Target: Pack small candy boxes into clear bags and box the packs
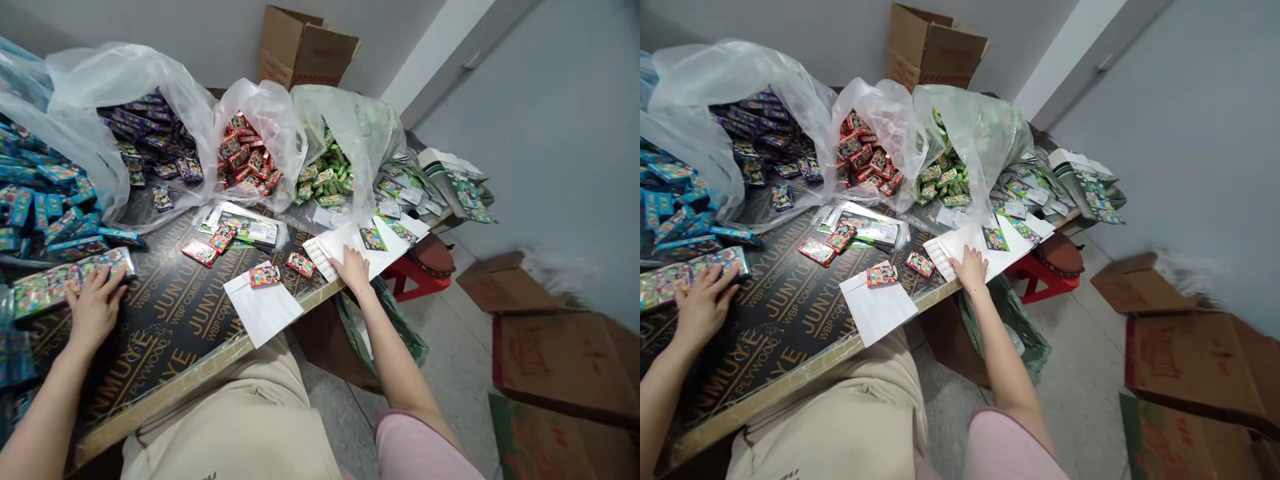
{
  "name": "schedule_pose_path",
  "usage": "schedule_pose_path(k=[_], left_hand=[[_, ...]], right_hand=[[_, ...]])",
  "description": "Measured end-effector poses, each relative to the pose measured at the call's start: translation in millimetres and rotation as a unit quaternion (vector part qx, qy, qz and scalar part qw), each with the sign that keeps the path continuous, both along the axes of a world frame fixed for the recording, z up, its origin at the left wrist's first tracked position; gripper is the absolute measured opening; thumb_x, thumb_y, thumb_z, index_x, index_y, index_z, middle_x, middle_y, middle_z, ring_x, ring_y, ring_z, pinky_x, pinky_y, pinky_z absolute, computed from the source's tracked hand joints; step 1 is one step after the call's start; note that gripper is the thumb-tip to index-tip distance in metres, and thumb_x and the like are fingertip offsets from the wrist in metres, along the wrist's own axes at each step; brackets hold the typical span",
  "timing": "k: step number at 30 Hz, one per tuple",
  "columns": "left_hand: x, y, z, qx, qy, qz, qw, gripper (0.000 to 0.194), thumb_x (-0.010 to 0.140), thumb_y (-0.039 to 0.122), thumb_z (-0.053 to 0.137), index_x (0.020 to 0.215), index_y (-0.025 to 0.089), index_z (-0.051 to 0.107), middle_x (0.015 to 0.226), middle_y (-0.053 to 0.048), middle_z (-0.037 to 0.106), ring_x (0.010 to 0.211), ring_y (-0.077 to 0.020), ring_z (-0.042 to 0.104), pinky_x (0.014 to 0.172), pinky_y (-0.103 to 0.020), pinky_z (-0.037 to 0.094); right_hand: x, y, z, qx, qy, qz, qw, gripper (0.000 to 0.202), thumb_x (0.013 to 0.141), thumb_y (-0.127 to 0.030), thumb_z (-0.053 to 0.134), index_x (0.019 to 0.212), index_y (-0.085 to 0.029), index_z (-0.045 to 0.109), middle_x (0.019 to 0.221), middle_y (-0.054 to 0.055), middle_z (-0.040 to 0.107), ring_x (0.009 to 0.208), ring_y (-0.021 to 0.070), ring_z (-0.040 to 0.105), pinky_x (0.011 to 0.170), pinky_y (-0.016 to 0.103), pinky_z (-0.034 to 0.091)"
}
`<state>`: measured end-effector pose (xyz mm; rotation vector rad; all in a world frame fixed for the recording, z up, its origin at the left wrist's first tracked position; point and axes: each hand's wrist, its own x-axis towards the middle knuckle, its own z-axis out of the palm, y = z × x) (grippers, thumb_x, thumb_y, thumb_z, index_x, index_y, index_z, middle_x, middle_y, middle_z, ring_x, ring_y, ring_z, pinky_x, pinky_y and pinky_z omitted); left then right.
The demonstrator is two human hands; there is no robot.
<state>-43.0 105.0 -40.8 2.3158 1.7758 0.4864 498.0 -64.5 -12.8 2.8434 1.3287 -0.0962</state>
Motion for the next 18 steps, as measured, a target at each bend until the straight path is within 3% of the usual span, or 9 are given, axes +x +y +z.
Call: schedule_pose_path(k=[4, 6, 9, 11, 12, 14, 18], left_hand=[[-2.5, 28.8, -4.6, 0.036, -0.016, 0.026, 0.999, 0.054, 0.098, 0.043, 0.028, 0.129, 0.01, 0.057, 0.144, -0.024, 0.045, 0.141, -0.0351, 0.031, 0.11, -0.068, 0.008], [-0.1, 33.8, -5.8, 0.048, -0.017, 0.031, 0.998, 0.053, 0.097, 0.042, 0.03, 0.13, 0.011, 0.057, 0.143, -0.023, 0.046, 0.139, -0.0355, 0.034, 0.109, -0.07, 0.009], [5.0, 32.2, -5.1, 0.071, -0.012, 0.033, 0.997, 0.051, 0.096, 0.04, 0.03, 0.133, 0.013, 0.054, 0.142, -0.02, 0.048, 0.136, -0.0337, 0.036, 0.11, -0.068, 0.009], [7.6, 29.0, -3.7, 0.083, -0.006, 0.034, 0.996, 0.051, 0.096, 0.04, 0.028, 0.134, 0.016, 0.052, 0.142, -0.018, 0.048, 0.136, -0.0324, 0.036, 0.111, -0.067, 0.009], [8.5, 27.6, -2.9, 0.084, -0.002, 0.034, 0.996, 0.052, 0.096, 0.041, 0.027, 0.135, 0.016, 0.052, 0.142, -0.017, 0.048, 0.136, -0.0321, 0.035, 0.111, -0.066, 0.009], [9.9, 25.4, -0.9, 0.085, 0.002, 0.038, 0.996, 0.052, 0.096, 0.042, 0.026, 0.136, 0.018, 0.051, 0.142, -0.016, 0.049, 0.136, -0.0319, 0.036, 0.111, -0.065, 0.01], [11.8, 22.2, 3.6, 0.085, 0.003, 0.031, 0.996, 0.052, 0.096, 0.043, 0.027, 0.137, 0.02, 0.049, 0.142, -0.016, 0.049, 0.136, -0.0335, 0.037, 0.111, -0.065, 0.01]], right_hand=[[9.8, -9.5, -8.7, 0.028, 0.023, 0.001, 0.999, 0.05, 0.091, -0.046, 0.049, 0.13, -0.014, 0.053, 0.126, 0.019, 0.057, 0.12, 0.0309, 0.047, 0.098, 0.042, 0.037], [22.0, -15.3, -8.7, 0.053, 0.017, -0.027, 0.998, 0.05, 0.092, -0.049, 0.044, 0.128, -0.016, 0.055, 0.131, 0.018, 0.054, 0.124, 0.0311, 0.043, 0.101, 0.045, 0.034], [56.4, -29.5, -4.9, 0.141, 0.011, -0.182, 0.973, 0.059, 0.092, -0.05, 0.041, 0.141, -0.016, 0.04, 0.151, 0.022, 0.03, 0.137, 0.0362, 0.026, 0.106, 0.056, 0.026], [83.6, -40.7, -2.8, 0.197, 0.038, -0.307, 0.93, 0.072, 0.089, -0.049, 0.048, 0.149, -0.016, 0.025, 0.156, 0.025, 0.015, 0.14, 0.0409, 0.02, 0.105, 0.062, 0.025], [95.9, -45.5, -2.6, 0.212, 0.06, -0.35, 0.91, 0.076, 0.088, -0.047, 0.052, 0.15, -0.015, 0.022, 0.155, 0.027, 0.014, 0.139, 0.0425, 0.022, 0.104, 0.063, 0.026], [114.3, -51.8, -4.7, 0.218, 0.101, -0.377, 0.894, 0.072, 0.087, -0.043, 0.055, 0.148, -0.013, 0.028, 0.152, 0.028, 0.022, 0.136, 0.0427, 0.03, 0.104, 0.061, 0.031], [125.0, -48.9, -13.5, 0.25, 0.155, -0.359, 0.886, 0.05, 0.091, -0.036, 0.058, 0.136, -0.018, 0.045, 0.144, 0.014, 0.041, 0.128, 0.0308, 0.045, 0.104, 0.054, 0.038]])
